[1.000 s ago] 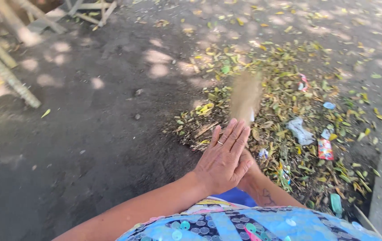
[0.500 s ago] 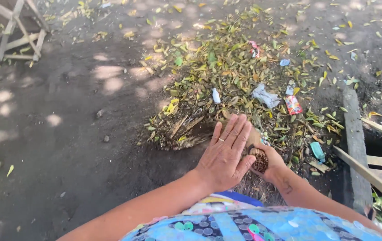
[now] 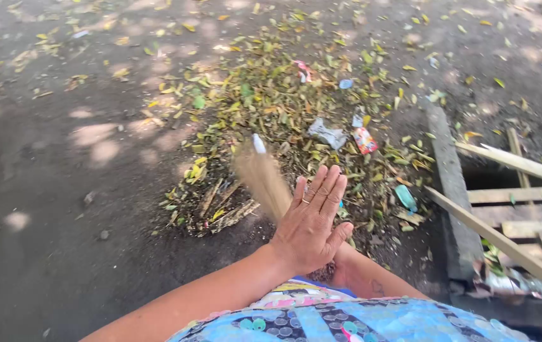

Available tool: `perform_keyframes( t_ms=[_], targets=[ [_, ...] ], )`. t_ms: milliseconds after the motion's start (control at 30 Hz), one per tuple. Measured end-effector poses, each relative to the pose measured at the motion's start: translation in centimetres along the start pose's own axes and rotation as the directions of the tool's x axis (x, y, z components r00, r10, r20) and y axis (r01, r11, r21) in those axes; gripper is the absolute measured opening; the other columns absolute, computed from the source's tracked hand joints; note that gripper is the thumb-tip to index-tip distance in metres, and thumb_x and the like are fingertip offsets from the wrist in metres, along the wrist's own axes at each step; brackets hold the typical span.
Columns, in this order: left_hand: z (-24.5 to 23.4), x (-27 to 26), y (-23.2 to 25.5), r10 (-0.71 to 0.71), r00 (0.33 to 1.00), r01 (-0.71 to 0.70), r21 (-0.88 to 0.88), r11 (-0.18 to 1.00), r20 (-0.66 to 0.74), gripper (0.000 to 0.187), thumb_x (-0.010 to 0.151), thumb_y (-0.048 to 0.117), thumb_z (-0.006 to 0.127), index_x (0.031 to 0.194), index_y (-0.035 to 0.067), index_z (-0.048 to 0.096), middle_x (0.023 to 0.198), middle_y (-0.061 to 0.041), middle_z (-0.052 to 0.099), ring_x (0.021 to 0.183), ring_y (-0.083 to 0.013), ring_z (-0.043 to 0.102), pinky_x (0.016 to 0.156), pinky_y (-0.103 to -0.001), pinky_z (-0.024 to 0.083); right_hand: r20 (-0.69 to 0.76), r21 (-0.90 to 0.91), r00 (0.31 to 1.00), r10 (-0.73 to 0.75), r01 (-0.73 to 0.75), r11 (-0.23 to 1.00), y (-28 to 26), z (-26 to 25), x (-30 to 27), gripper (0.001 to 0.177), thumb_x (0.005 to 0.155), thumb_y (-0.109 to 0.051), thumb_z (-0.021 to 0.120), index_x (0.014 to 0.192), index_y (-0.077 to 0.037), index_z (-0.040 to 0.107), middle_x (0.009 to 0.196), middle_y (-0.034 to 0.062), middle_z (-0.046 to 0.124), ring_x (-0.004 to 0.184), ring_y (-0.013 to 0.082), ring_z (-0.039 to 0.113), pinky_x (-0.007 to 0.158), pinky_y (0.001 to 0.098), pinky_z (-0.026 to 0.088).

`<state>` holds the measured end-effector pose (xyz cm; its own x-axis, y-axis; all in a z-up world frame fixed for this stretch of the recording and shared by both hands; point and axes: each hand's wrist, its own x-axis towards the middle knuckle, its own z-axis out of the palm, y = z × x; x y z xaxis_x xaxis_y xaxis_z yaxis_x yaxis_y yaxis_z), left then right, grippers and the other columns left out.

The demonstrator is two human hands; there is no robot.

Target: The recorder is sweeping dry leaves and trash into a pile on the ground using a handheld broom made of sticks.

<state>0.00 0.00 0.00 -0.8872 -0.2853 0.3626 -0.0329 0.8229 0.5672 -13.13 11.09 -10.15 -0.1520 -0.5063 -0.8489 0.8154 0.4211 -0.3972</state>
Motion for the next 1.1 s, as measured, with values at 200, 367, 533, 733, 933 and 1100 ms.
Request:
perform_keyframes(
  t_ms=[200, 367, 533, 733, 933, 1100],
  targets=[
    [2.8, 1.9, 1.5, 0.060, 0.997, -0.057, -0.051, 0.997, 0.049, 0.077, 0.103, 0.038, 0.053, 0.163, -0.002, 0.024, 0.172, -0.022, 0.021, 0.162, -0.0394, 0.013, 0.128, -0.058, 0.008, -0.013, 0.176, 0.975, 0.220, -0.215, 0.961, 1.2, -3.7, 0.3, 0.035, 0.092, -0.044, 0.053, 0.103, -0.015, 0.070, 0.097, 0.0070, 0.076, 0.080, 0.0234, 0.076, 0.076, 0.0438, 0.059],
    [4.2, 2.3, 2.1, 0.091, 0.990, -0.085, -0.062, 0.994, 0.105, 0.077, 0.104, 0.038, 0.052, 0.163, -0.003, 0.025, 0.172, -0.023, 0.022, 0.162, -0.0391, 0.014, 0.129, -0.058, 0.008, -0.213, 0.217, 0.976, 0.047, 0.000, 0.976, -4.5, -11.1, 0.2, 0.023, 0.090, -0.032, 0.072, 0.094, -0.011, 0.065, 0.082, 0.0061, 0.069, 0.065, 0.0209, 0.069, 0.061, 0.0356, 0.059],
    [5.1, 2.9, 2.9, 0.121, 0.985, -0.110, -0.093, 0.990, 0.126, 0.078, 0.103, 0.038, 0.052, 0.161, -0.004, 0.025, 0.170, -0.025, 0.022, 0.161, -0.0407, 0.014, 0.128, -0.058, 0.007, -0.224, 0.100, 0.959, -0.174, 0.201, 0.975, -4.8, -11.4, 0.8, 0.024, 0.091, -0.031, 0.067, 0.101, -0.009, 0.065, 0.085, 0.0090, 0.070, 0.067, 0.0216, 0.069, 0.056, 0.0342, 0.060],
    [4.6, 2.9, 2.2, 0.101, 0.990, -0.096, -0.064, 0.993, 0.095, 0.077, 0.104, 0.036, 0.053, 0.163, -0.005, 0.024, 0.171, -0.026, 0.023, 0.162, -0.0405, 0.015, 0.128, -0.059, 0.007, -0.088, 0.001, 0.932, -0.351, 0.353, 0.936, -2.3, -4.3, -1.2, 0.041, 0.093, -0.032, 0.064, 0.126, -0.007, 0.062, 0.113, 0.0115, 0.072, 0.095, 0.0232, 0.072, 0.077, 0.0393, 0.061],
    [1.4, 1.8, 0.6, 0.012, 0.999, -0.012, 0.000, 1.000, 0.031, 0.077, 0.102, 0.037, 0.054, 0.162, -0.003, 0.025, 0.171, -0.024, 0.022, 0.161, -0.0401, 0.014, 0.127, -0.059, 0.010, 0.250, 0.128, 0.934, -0.257, 0.232, 0.964, -2.2, 2.7, -1.4, 0.048, 0.093, -0.040, 0.053, 0.135, -0.019, 0.060, 0.131, 0.0020, 0.070, 0.115, 0.0165, 0.069, 0.091, 0.0339, 0.059],
    [-0.7, -0.4, -1.9, 0.016, 1.000, -0.016, 0.028, 0.999, 0.018, 0.078, 0.103, 0.037, 0.053, 0.163, -0.002, 0.024, 0.172, -0.023, 0.021, 0.162, -0.0393, 0.015, 0.129, -0.058, 0.009, 0.305, 0.040, 0.911, -0.277, 0.278, 0.960, -0.6, 4.5, 0.7, 0.045, 0.094, -0.032, 0.054, 0.134, -0.013, 0.060, 0.129, 0.0065, 0.070, 0.113, 0.0194, 0.069, 0.093, 0.0364, 0.059]
  ],
)
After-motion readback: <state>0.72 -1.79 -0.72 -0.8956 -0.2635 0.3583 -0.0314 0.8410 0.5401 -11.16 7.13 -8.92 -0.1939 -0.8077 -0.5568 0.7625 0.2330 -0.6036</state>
